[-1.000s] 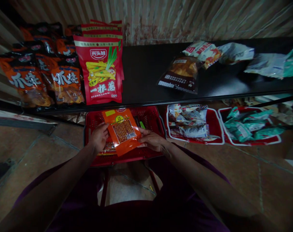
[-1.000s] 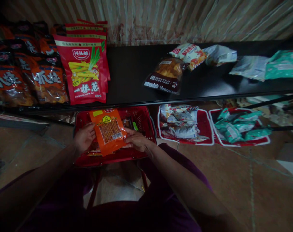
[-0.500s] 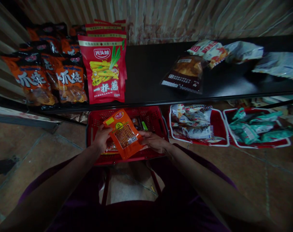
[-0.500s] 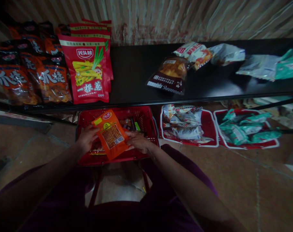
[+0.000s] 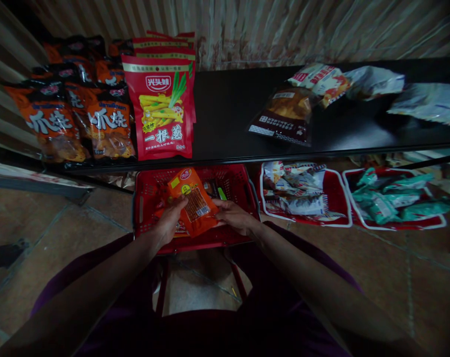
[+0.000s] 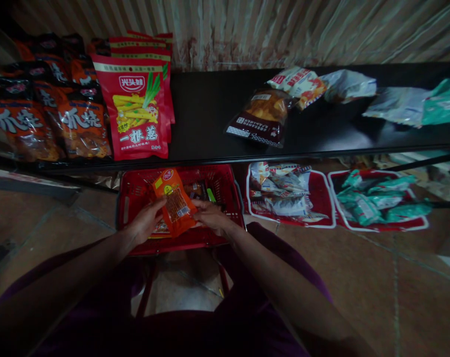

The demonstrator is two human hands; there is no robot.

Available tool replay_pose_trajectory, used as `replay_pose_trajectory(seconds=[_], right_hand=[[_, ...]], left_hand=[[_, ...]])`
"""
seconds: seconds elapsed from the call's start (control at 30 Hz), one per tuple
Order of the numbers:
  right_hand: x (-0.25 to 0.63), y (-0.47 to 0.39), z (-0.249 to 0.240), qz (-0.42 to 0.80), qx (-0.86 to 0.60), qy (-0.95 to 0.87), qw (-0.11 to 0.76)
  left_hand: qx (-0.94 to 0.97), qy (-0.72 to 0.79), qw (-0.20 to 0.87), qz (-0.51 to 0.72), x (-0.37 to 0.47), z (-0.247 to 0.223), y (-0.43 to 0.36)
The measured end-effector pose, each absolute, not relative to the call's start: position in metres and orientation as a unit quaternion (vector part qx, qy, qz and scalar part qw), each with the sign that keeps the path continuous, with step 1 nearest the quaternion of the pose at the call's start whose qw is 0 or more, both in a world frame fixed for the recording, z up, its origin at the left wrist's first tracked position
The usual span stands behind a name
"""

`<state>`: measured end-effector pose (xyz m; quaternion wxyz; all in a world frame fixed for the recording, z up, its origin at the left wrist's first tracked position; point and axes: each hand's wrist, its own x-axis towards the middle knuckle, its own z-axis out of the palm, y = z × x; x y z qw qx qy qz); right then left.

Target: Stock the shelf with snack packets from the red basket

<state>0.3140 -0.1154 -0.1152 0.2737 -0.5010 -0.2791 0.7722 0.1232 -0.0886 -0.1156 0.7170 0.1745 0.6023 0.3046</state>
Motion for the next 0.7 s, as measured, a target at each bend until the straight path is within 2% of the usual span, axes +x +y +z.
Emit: replay_pose_trajectory(seconds=[0.13,0.37,0.5,0.7], right_hand=[[0.306,-0.119,-0.114,0.733,-0.471,-0.401,0.282],[0.299,-0.127,-0.125,0.543,-0.528,-0.602,0.251],[0.295,-0.131,-0.12,0.452,-0.508,-0.684,0.264],[0.291,-0.137,-0.112,0.429,-0.471,-0.741,0.213]], left_hand=[[0.154,0.586,0.737,0.298,0.131,-0.111,-0.089],[0.147,0.516,0.793,0.288,0.135,-0.105,-0.085],[0.137,0.475,0.813,0.307,0.136,-0.103,-0.087],[0.108,0.469,0.819,0.311,0.136,-0.104,-0.088]])
